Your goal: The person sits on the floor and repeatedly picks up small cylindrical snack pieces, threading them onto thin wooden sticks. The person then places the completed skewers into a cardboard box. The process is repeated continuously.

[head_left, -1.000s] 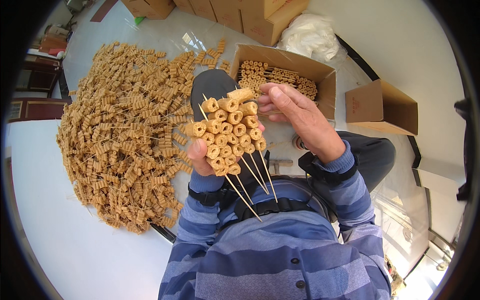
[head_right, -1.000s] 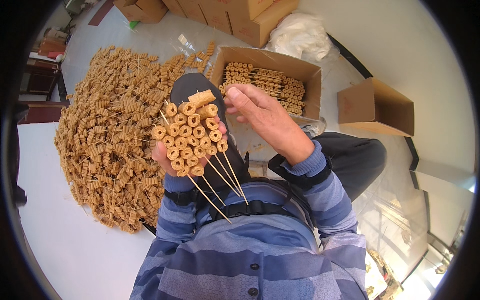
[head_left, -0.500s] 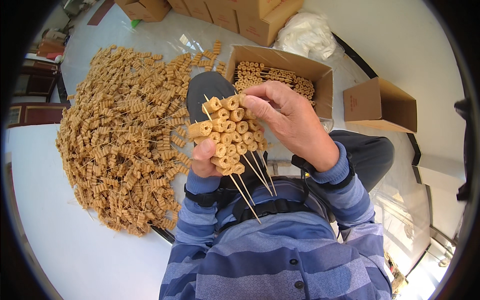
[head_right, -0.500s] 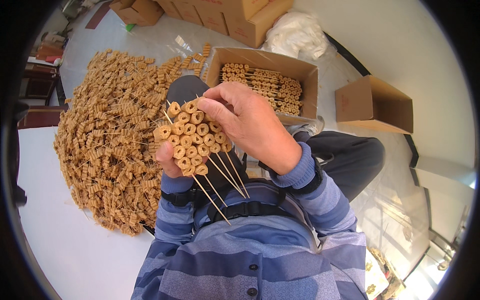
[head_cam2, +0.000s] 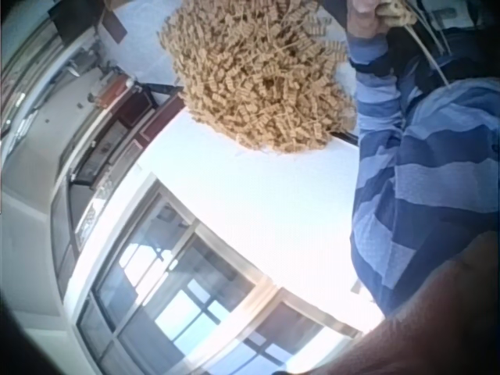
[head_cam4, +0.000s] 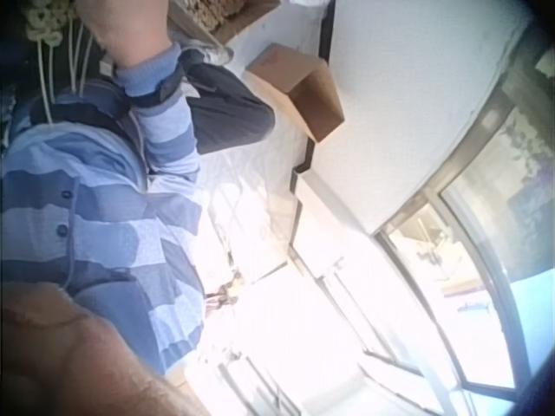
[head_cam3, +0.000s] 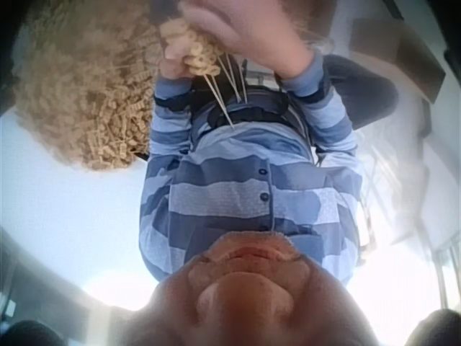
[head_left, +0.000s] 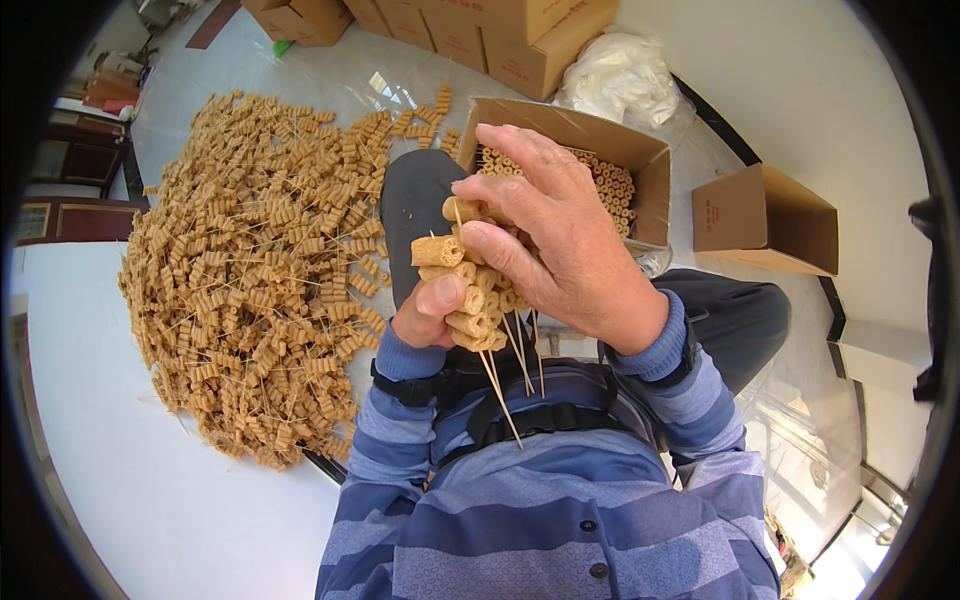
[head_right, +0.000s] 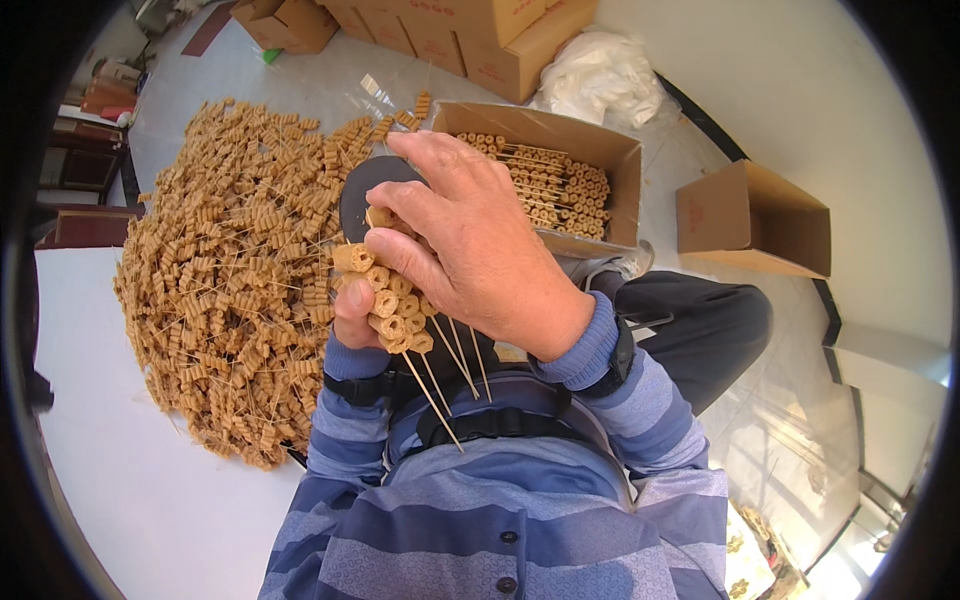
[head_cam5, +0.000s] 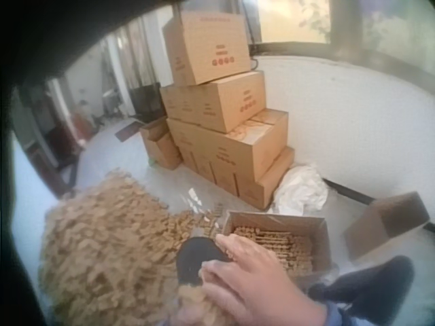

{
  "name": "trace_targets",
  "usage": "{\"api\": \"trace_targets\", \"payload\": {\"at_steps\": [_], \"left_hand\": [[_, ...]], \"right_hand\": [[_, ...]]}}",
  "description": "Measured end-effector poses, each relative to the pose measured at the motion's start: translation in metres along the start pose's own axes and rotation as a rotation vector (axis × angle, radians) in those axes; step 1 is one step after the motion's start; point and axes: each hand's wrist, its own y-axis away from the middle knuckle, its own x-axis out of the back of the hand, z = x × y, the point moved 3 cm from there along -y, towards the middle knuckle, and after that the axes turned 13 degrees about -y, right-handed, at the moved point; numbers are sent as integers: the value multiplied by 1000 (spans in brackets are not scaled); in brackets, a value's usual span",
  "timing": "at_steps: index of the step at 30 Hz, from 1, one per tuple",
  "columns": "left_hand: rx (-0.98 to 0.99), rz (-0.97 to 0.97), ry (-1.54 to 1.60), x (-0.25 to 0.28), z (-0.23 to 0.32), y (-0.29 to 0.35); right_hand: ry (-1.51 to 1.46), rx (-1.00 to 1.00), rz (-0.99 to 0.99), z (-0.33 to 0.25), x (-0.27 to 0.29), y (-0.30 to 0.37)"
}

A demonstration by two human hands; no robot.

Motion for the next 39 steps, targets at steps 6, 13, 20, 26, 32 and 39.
{"api": "trace_targets", "payload": {"at_steps": [6, 13, 20, 26, 32, 39], "left_hand": [[31, -92, 34, 5, -9, -2], [56, -27, 34, 3, 1, -14], [-71, 99, 177, -14, -2, -32], [-126, 149, 183, -22, -14, -38], [-68, 104, 43, -26, -20, -44], [-3, 100, -211, -45, -11, -72]], "right_hand": [[-28, -37, 6, 1, -5, 15], [-88, -114, 39, 3, 2, 27], [-99, -276, 73, 1, -28, 53], [-105, -289, 157, 14, -39, 65], [-180, -325, 203, 29, -34, 73], [-322, -329, 232, 54, -13, 79]]}}
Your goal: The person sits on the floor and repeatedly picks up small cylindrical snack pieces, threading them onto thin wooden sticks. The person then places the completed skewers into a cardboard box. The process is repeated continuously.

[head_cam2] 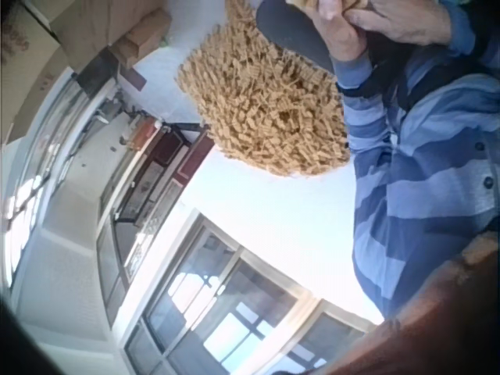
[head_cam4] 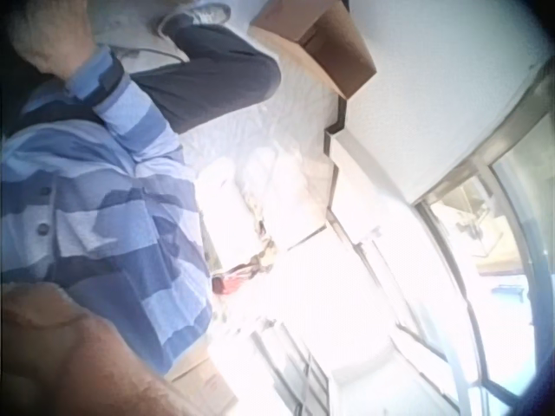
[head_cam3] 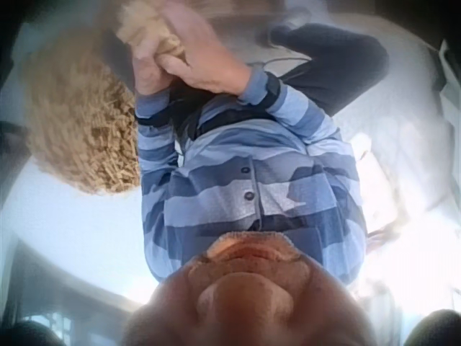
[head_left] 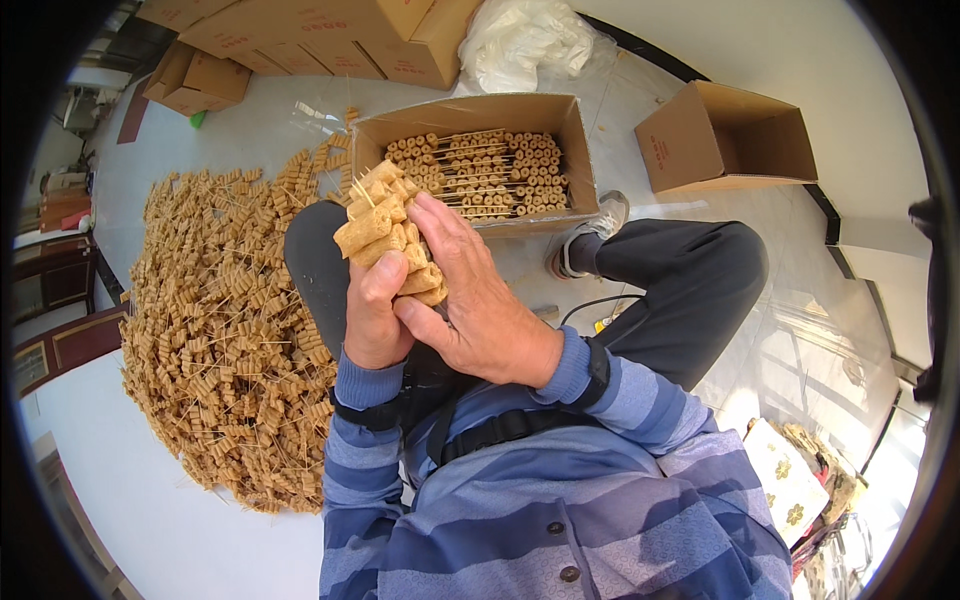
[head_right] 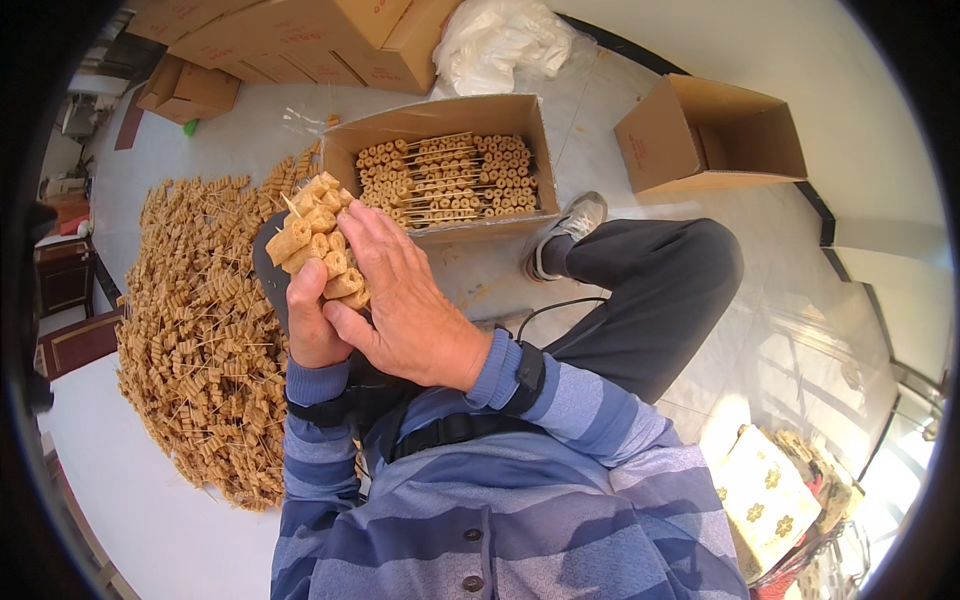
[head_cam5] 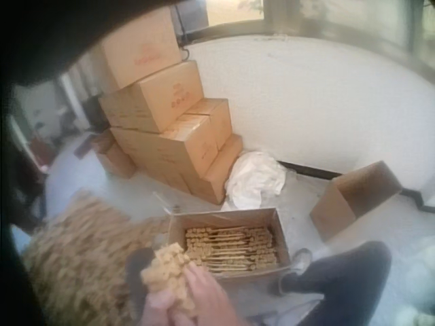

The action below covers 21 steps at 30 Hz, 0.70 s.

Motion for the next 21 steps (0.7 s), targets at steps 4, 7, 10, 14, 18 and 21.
{"api": "trace_targets", "payload": {"at_steps": [4, 7, 10, 14, 18, 21], "left_hand": [[47, -86, -254, -3, 15, -45], [-191, -256, -850, -14, 20, -95], [-388, -504, -1627, -33, -2, -144], [-345, -748, -1867, -67, -77, -184], [-226, -834, -1834, -91, -142, -197], [-225, -839, -1787, -101, -175, -200]], "right_hand": [[50, -76, 26, 8, 36, 12], [169, -164, 27, 20, 66, 28], [152, -214, 10, 32, 79, 40], [98, -188, 14, 45, 83, 45], [43, -211, -1, 53, 92, 47], [13, -228, -28, 54, 96, 49]]}}
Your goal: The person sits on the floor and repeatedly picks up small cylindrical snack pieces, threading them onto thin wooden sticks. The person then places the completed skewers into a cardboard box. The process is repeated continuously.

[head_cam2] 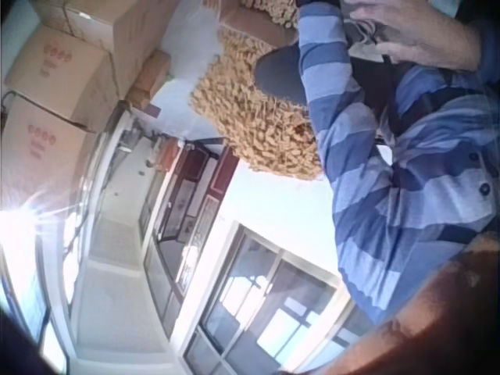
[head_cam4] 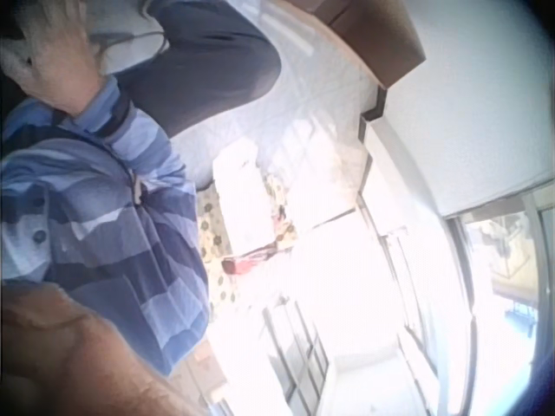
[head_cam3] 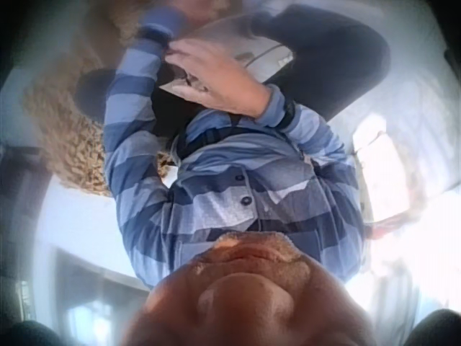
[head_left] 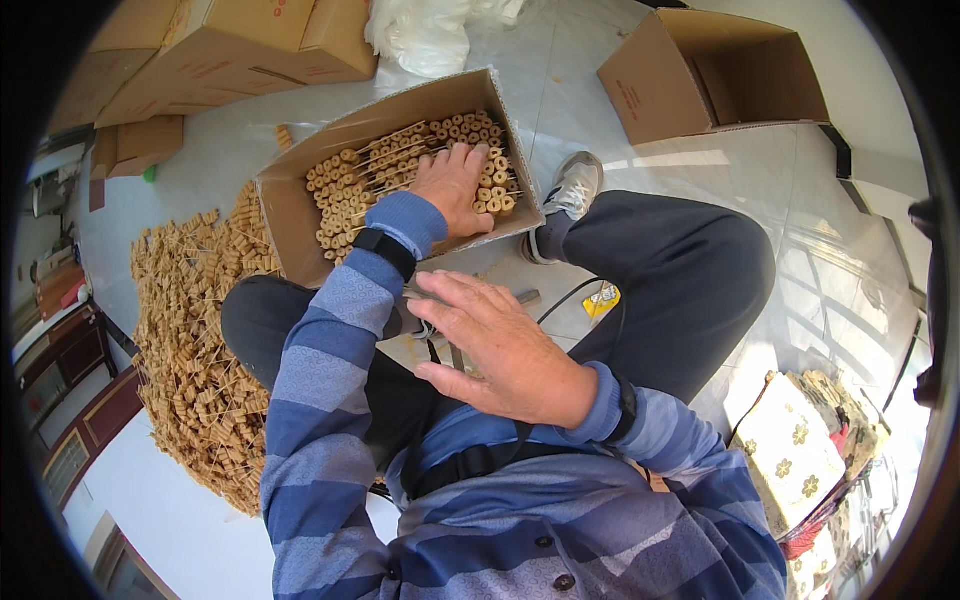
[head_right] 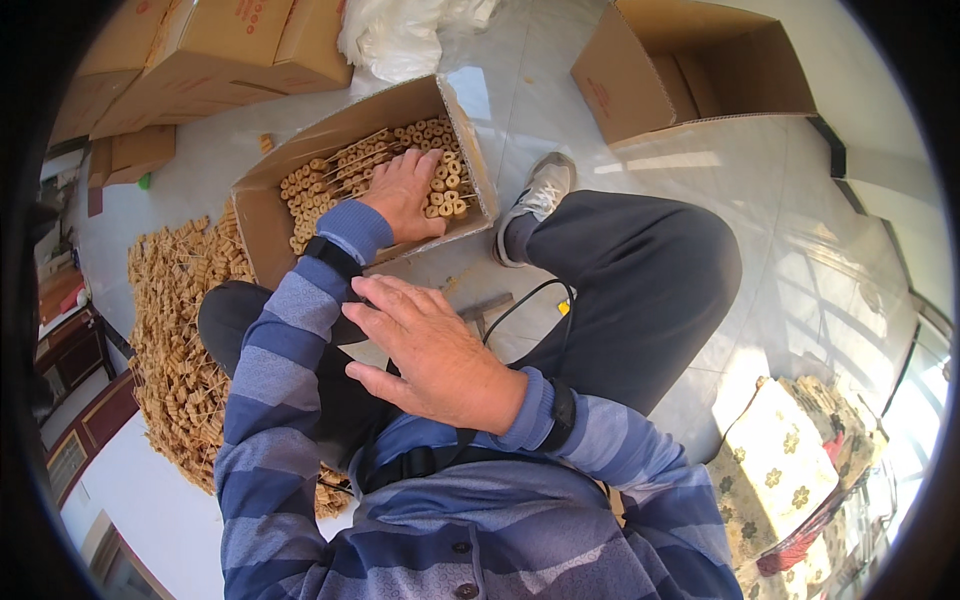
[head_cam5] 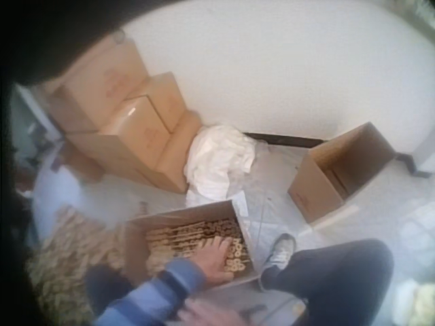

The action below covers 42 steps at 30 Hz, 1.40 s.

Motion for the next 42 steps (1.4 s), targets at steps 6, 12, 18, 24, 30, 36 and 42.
{"api": "trace_targets", "payload": {"at_steps": [6, 12, 18, 24, 30, 36, 42], "left_hand": [[-17, 7, 51, -32, 0, -21], [63, -69, 42, -43, 2, -24], [80, -178, 344, -39, -22, -28], [137, -175, 94, -42, -14, -31], [159, -118, 47, -41, -8, -30], [224, -117, 150, -22, -31, -27], [170, 174, 390, 46, -40, 40]], "right_hand": [[16, 12, -38, 2, 0, 1], [50, 20, -53, 2, -2, 3], [101, 22, -47, 6, -5, 6], [124, 14, -62, 11, -10, 8], [180, 11, -75, 15, -13, 8], [185, -63, -137, 19, -16, 7], [258, -67, -161, 24, -20, 3]]}}
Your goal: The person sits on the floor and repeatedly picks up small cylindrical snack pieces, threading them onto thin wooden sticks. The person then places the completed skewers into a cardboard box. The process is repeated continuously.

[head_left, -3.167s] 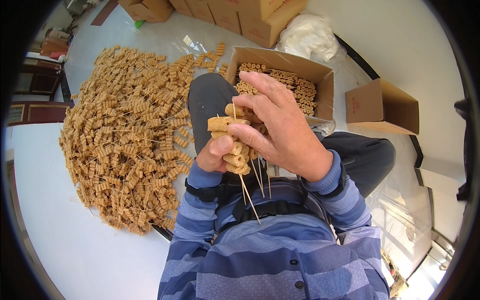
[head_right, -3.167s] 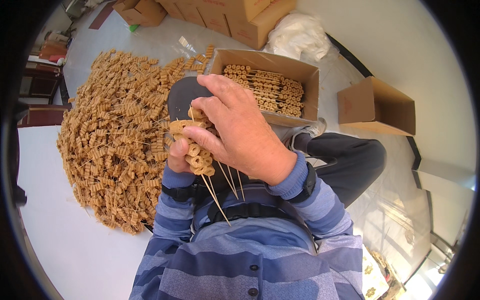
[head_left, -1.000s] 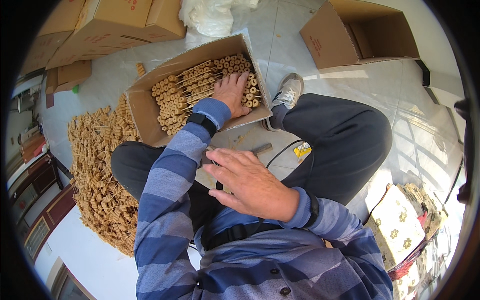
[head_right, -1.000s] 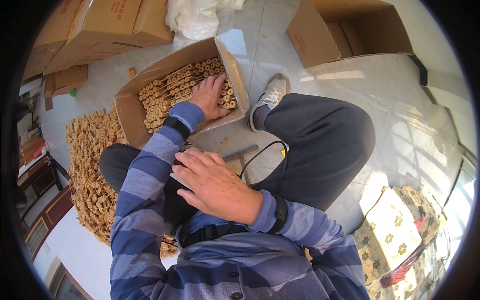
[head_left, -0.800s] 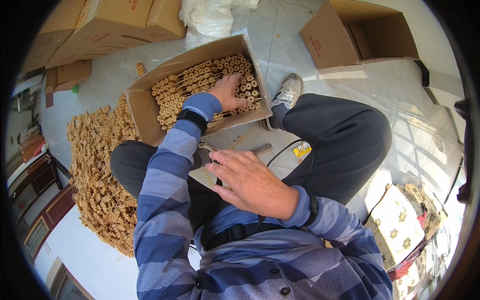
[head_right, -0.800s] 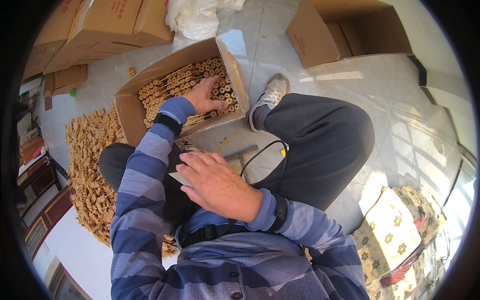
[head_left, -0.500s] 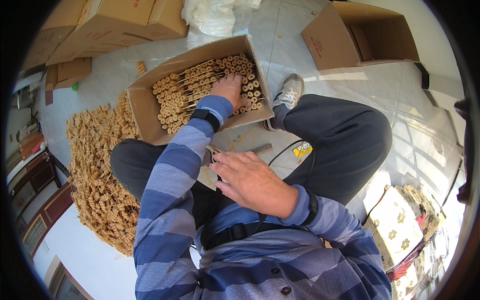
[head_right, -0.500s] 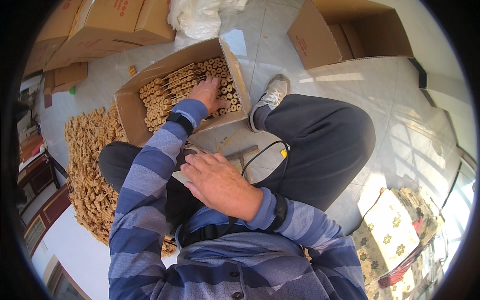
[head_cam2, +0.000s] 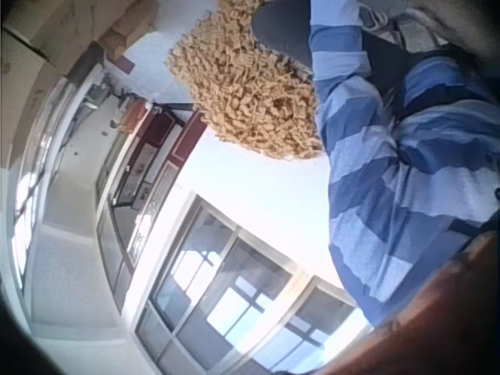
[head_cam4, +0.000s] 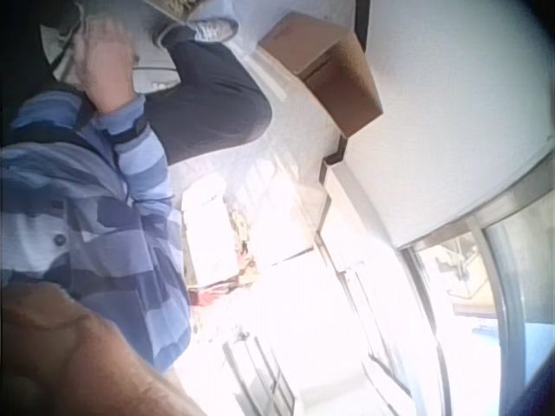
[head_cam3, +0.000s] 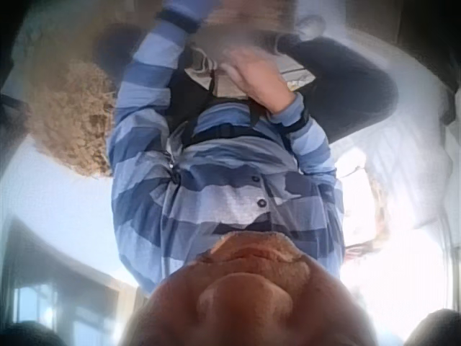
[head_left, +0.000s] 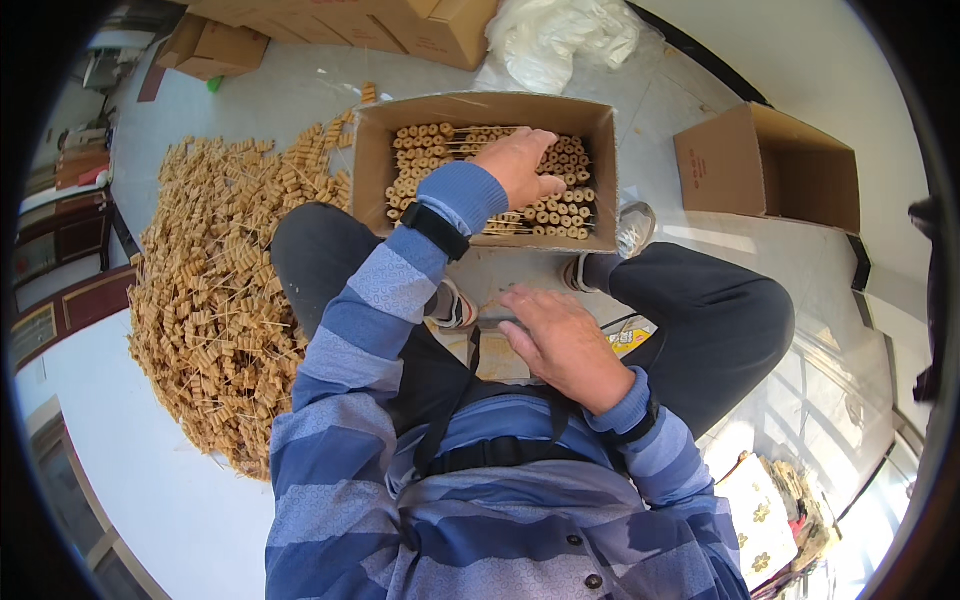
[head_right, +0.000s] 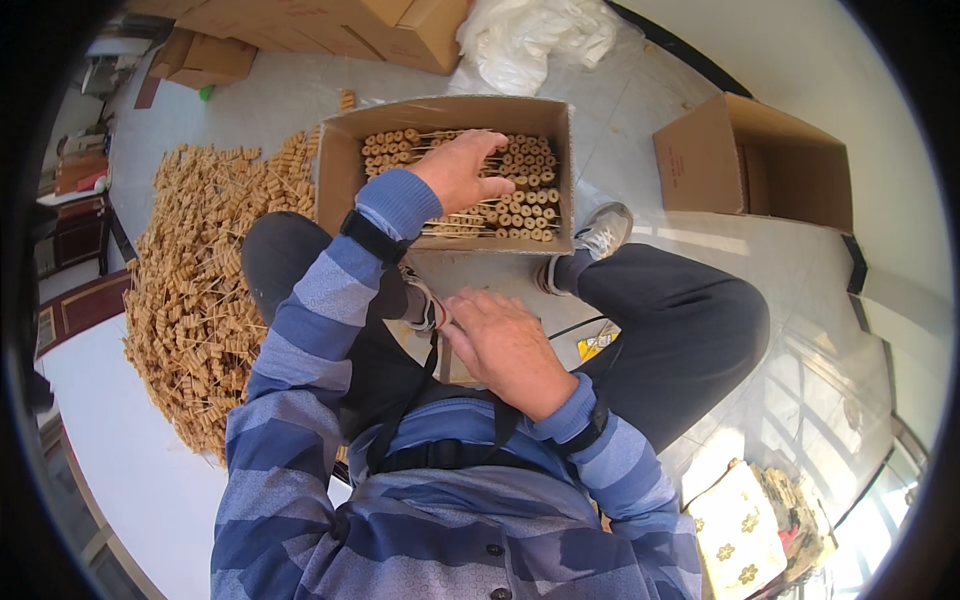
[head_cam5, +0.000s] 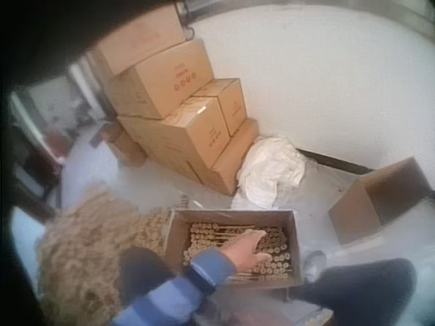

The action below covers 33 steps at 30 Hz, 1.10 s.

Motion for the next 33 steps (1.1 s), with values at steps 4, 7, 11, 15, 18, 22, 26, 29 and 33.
{"api": "trace_targets", "payload": {"at_steps": [4, 7, 11, 15, 18, 22, 26, 29, 33], "left_hand": [[-86, 332, 164, 58, 4, 130], [-42, 595, 311, 68, -16, 253], [456, 902, 998, -1, -92, 400], [1091, 951, 1193, -135, -173, 529], [1360, 1153, 1549, -235, -208, 622], [1302, 1648, 1818, -303, -230, 709], [1135, 1950, 1881, -313, -267, 746], [1071, 2084, 1968, -309, -297, 762], [1106, 2205, 2027, -303, -328, 764]], "right_hand": [[-8, -15, -69, -5, -12, -8], [-75, -106, -133, -15, -24, -11], [-42, -123, -234, -34, -46, -12], [49, -44, -295, -55, -73, -16], [107, -58, -321, -72, -88, -26], [185, -60, -388, -94, -111, -44], [278, -46, -468, -108, -132, -55], [337, -18, -478, -112, -142, -56], [361, -72, -469, -113, -145, -55]]}}
